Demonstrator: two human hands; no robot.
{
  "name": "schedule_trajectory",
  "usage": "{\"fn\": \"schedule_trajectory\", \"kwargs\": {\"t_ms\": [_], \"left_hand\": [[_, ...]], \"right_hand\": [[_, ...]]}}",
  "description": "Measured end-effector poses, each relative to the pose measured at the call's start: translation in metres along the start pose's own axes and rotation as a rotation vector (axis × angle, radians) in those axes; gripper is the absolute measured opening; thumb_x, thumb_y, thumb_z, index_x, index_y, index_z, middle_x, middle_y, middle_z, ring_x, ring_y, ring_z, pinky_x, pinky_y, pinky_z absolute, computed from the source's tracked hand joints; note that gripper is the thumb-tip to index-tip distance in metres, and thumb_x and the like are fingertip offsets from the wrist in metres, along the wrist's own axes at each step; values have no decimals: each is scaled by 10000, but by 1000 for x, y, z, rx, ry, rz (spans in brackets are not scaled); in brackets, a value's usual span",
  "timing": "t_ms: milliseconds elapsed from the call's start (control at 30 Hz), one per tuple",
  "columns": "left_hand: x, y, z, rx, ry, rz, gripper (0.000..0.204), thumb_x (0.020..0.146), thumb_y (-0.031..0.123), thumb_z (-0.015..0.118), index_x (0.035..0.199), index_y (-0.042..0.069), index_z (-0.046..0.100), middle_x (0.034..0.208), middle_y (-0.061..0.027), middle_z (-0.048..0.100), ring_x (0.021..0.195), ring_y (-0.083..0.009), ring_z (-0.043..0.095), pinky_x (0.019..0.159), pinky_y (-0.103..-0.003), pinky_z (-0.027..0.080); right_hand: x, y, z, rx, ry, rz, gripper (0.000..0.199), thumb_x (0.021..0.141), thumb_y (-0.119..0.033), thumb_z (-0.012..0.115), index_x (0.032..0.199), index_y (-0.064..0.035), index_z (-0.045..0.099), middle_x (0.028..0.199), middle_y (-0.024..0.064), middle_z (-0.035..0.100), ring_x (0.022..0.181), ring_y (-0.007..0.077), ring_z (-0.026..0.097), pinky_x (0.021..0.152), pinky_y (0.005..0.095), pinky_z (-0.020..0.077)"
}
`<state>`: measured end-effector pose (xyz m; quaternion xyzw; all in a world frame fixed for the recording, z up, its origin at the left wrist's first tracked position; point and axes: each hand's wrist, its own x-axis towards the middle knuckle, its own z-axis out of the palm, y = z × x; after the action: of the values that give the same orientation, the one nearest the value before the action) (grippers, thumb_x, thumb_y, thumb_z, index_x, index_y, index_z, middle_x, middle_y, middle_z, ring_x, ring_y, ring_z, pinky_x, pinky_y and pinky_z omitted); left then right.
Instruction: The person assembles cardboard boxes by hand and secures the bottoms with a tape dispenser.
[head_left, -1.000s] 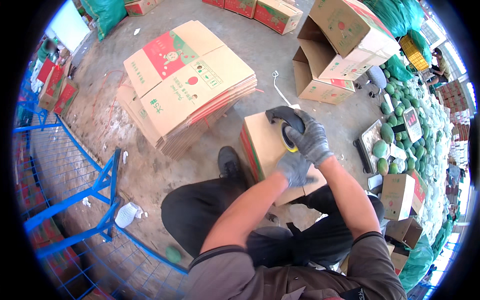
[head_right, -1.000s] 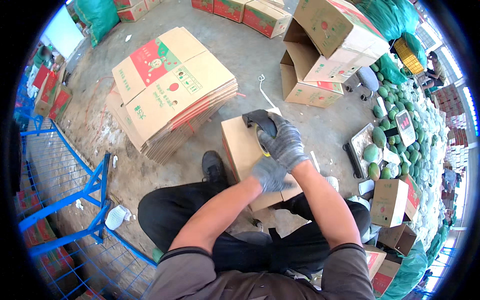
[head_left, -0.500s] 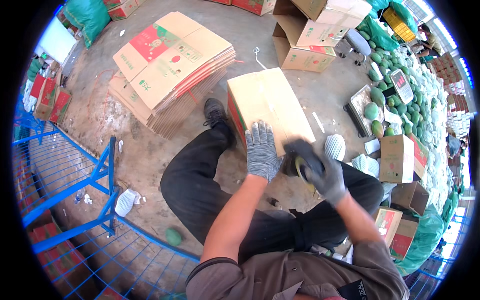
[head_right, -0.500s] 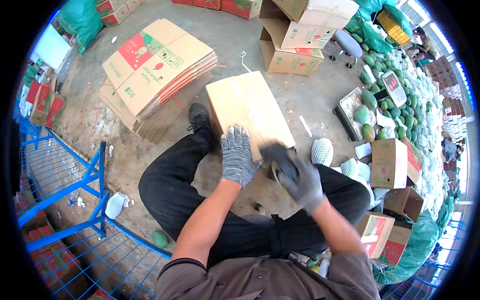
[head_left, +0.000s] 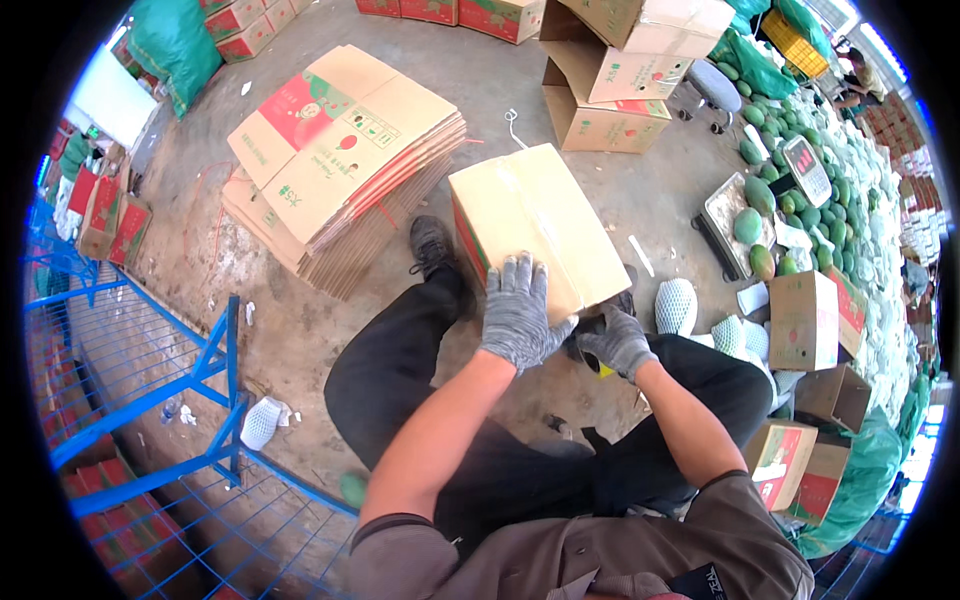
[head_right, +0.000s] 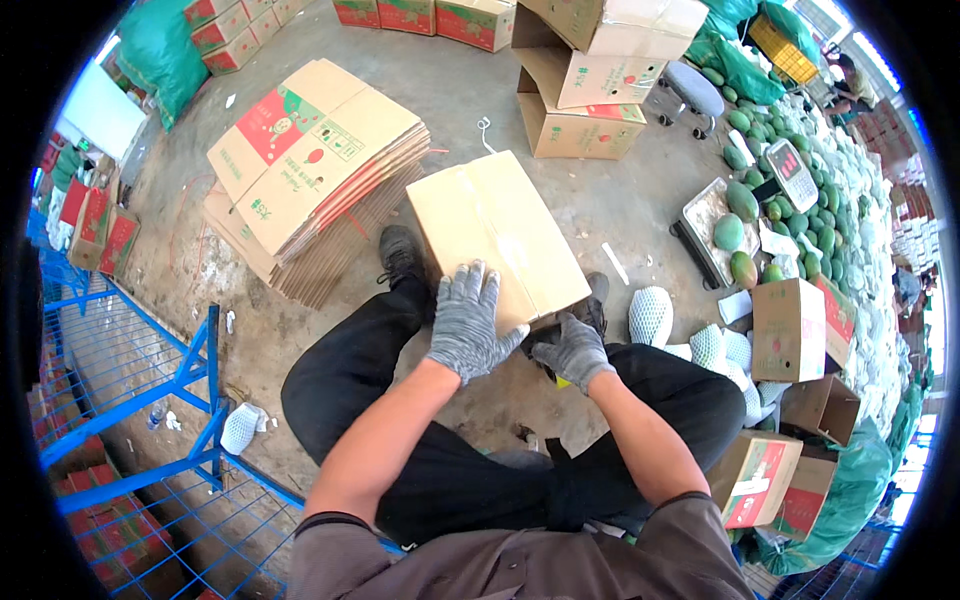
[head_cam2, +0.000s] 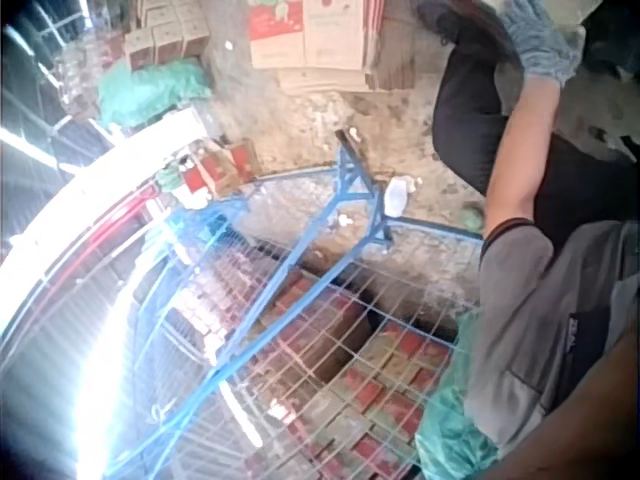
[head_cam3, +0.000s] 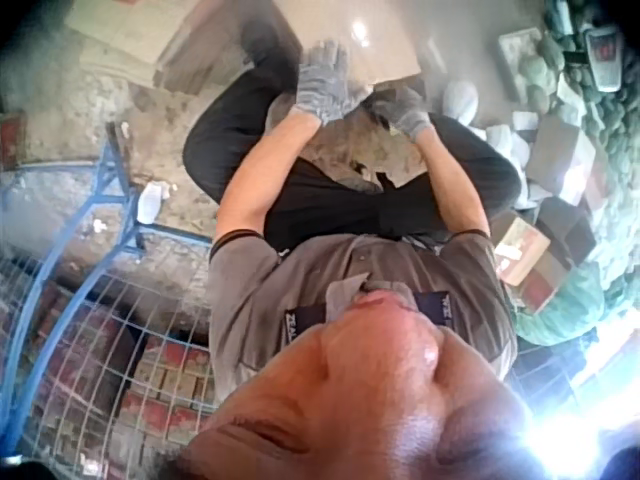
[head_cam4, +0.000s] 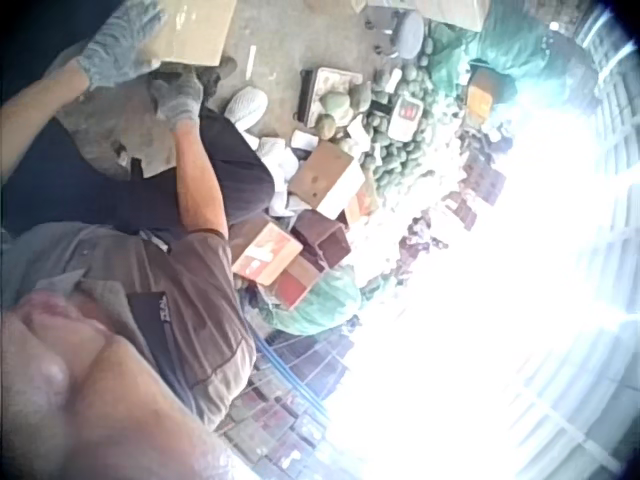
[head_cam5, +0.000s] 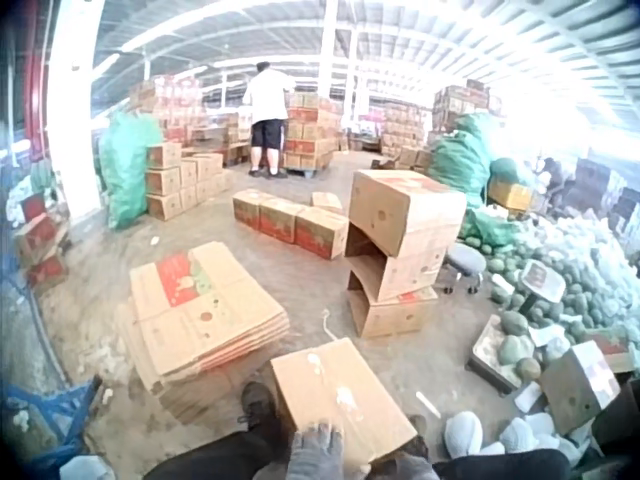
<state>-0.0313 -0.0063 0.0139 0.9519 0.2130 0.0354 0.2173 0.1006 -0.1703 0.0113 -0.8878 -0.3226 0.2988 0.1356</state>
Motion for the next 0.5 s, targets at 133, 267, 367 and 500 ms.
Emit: {"fn": "schedule_trajectory", "kwargs": {"t_ms": [133,267,367,500], "left_hand": [[85,-44,-25,201,265,-21,908,871,639,588,1529,48,383,1592,-258,301,1480,-471,237,1194,-619,169],[156,-121,-61,95,239,-378,883,870,624,614,1512,61,390,1519,-224,429,1408,-392,406,1136,-546,341],[169,-114,-56,-60,109,-554,826,874,588,644,1466,53,428,1419,-217,540,1290,-369,546,1052,-477,460],[130,-110,-35,-395,89,-748,922,916,679,511,1508,-11,356,1400,-360,507,1279,-463,541,1081,-491,426]], "right_hand": [[14,15,-6,93,57,-1,655,740,-332,811,1266,-6,596,1104,245,704,1037,393,682,930,428,529],[58,3,-40,-4,112,13,616,736,-308,812,1259,-50,611,1073,224,718,1039,383,684,914,421,534],[124,37,-79,-66,168,-11,605,741,-319,795,1250,-53,604,1055,178,738,1018,348,702,908,408,542],[208,63,-140,-138,405,-84,592,742,-260,782,1262,-60,582,1003,130,758,986,316,711,906,406,544]]}}
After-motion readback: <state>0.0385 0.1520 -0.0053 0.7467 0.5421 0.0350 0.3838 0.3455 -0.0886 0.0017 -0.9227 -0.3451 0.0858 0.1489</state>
